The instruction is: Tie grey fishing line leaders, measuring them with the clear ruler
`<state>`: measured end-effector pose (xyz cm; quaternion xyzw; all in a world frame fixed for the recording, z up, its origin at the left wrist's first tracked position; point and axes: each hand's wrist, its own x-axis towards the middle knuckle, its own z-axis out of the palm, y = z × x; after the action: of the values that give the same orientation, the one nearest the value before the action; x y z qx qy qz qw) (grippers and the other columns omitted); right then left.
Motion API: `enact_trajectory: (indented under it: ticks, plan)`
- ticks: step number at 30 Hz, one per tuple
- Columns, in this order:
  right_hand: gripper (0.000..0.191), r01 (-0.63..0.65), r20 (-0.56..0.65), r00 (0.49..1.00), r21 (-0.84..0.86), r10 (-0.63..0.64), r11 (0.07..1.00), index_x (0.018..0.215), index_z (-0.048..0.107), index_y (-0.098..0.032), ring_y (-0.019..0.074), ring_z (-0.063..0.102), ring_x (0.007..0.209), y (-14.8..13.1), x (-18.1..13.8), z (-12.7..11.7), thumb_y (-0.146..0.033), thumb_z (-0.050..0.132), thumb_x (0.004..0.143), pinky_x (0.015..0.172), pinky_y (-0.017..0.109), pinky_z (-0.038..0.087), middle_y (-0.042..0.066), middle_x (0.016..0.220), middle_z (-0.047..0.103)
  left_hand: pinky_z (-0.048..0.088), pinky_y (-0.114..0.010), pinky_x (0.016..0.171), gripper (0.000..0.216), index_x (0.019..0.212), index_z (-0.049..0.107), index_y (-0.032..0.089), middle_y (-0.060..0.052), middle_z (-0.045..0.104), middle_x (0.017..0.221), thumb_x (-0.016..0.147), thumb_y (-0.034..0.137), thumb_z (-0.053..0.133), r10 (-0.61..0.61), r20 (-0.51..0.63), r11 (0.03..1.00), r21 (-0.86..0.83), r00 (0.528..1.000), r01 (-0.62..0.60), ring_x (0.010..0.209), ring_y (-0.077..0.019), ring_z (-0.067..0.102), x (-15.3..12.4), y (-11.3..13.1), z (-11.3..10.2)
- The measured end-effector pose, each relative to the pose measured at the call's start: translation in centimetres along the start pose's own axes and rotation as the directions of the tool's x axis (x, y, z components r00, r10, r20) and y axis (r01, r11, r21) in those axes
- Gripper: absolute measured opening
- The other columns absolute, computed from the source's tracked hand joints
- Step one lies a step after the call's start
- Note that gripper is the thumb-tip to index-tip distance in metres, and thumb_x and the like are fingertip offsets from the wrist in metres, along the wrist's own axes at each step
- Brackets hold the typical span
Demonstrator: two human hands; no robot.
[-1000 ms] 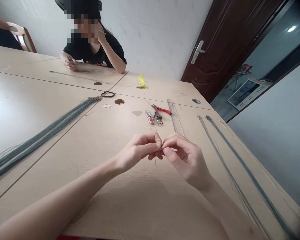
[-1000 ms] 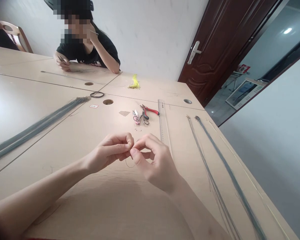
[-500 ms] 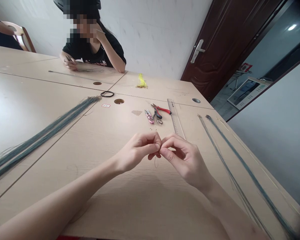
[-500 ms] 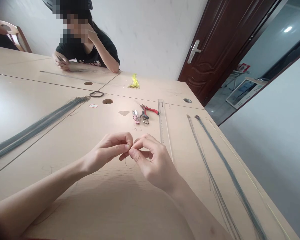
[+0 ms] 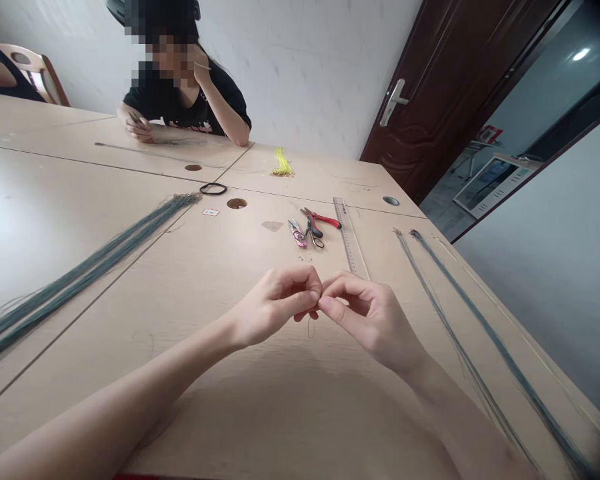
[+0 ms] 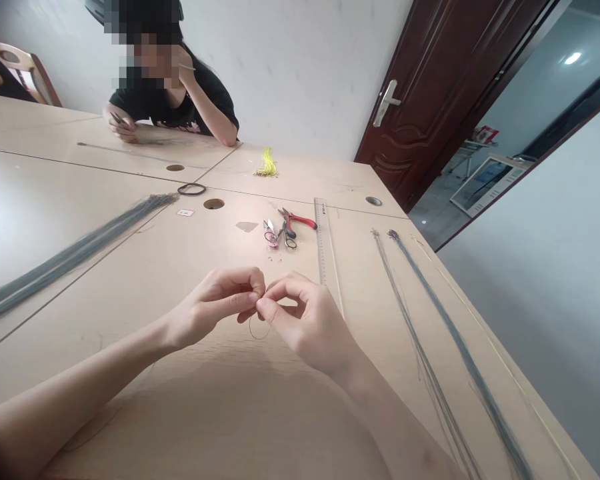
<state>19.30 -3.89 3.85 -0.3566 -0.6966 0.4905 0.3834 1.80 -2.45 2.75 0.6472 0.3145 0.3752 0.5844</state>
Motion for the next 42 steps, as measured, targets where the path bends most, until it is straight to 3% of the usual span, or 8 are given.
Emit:
enact_trajectory:
  ticks: [8, 13, 19, 22, 33, 42]
  plan:
    - [0.017, 0.082, 0.009, 0.997, -0.096, -0.081, 0.992, 0.076, 0.062, -0.018, 0.0144, 0.062, 0.088, 0.3, 0.0, 0.0, -0.019, 0.052, 0.09, 0.075, 0.028, 0.056, 0.004, 0.089, 0.061, 0.036, -0.025, 0.06, 0.013, 0.07, 0.05, 0.016, 0.002, 0.051, 0.062, 0.082, 0.018, 0.051, 0.001, -0.018, 1.0, 0.005, 1.0, -0.001, 0.06, -0.011, 0.047, 0.0, 0.2, -0.1]
    - [0.013, 0.169, -0.048, 0.982, -0.196, -0.182, 0.966, 0.083, 0.061, -0.02, 0.0114, 0.061, 0.084, 0.6, -0.1, 0.5, -0.018, 0.051, 0.091, 0.069, 0.023, 0.056, 0.003, 0.091, 0.056, 0.038, -0.025, 0.061, 0.017, 0.07, 0.048, 0.016, 0.003, 0.048, 0.063, 0.085, 0.023, 0.052, -0.005, -0.047, 1.0, -0.03, 0.999, 0.004, 0.06, -0.0101, 0.046, 0.1, 0.3, 0.0]
    - [0.012, 0.236, -0.198, 0.921, -0.4, -0.335, 0.885, 0.085, 0.059, -0.021, 0.012, 0.058, 0.084, 1.0, 0.0, 0.7, -0.015, 0.05, 0.091, 0.072, 0.026, 0.053, 0.002, 0.088, 0.057, 0.042, -0.03, 0.072, 0.025, 0.078, 0.058, 0.015, -0.001, 0.056, 0.072, 0.09, 0.035, 0.049, -0.057, -0.106, 0.998, -0.031, 0.993, 0.054, 0.069, -0.0137, 0.052, 0.3, 0.0, -0.2]
    - [0.012, 0.238, -0.229, 0.886, -0.522, -0.404, 0.819, 0.083, 0.059, -0.019, 0.0122, 0.057, 0.083, 1.1, 0.2, 0.5, -0.012, 0.051, 0.09, 0.074, 0.027, 0.048, 0.002, 0.086, 0.057, 0.039, -0.03, 0.07, 0.028, 0.078, 0.064, 0.014, -0.001, 0.057, 0.068, 0.088, 0.038, 0.052, -0.102, -0.117, 0.994, 0.029, 0.988, 0.106, 0.07, -0.0153, 0.053, 0.3, 0.2, 0.1]
    - [0.009, 0.301, -0.108, 0.829, -0.741, -0.549, 0.6, 0.085, 0.059, -0.013, 0.0123, 0.057, 0.085, 1.5, 0.3, -0.1, -0.009, 0.052, 0.09, 0.077, 0.026, 0.046, 0.006, 0.088, 0.059, 0.033, -0.02, 0.053, 0.023, 0.072, 0.066, 0.016, 0.005, 0.056, 0.062, 0.087, 0.029, 0.055, -0.07, -0.218, 0.977, 0.181, 0.973, 0.111, 0.057, -0.0075, 0.048, 0.2, 0.6, 1.1]
    - [0.008, 0.312, -0.056, 0.846, -0.755, -0.531, 0.577, 0.085, 0.056, -0.014, 0.0134, 0.057, 0.083, 1.5, 0.2, -0.1, -0.01, 0.05, 0.09, 0.073, 0.03, 0.045, 0.005, 0.088, 0.058, 0.038, -0.019, 0.056, 0.018, 0.066, 0.062, 0.016, 0.005, 0.059, 0.063, 0.083, 0.018, 0.054, 0.024, -0.271, 0.97, 0.24, 0.962, 0.044, 0.061, -0.0078, 0.054, 0.1, 0.6, 1.4]
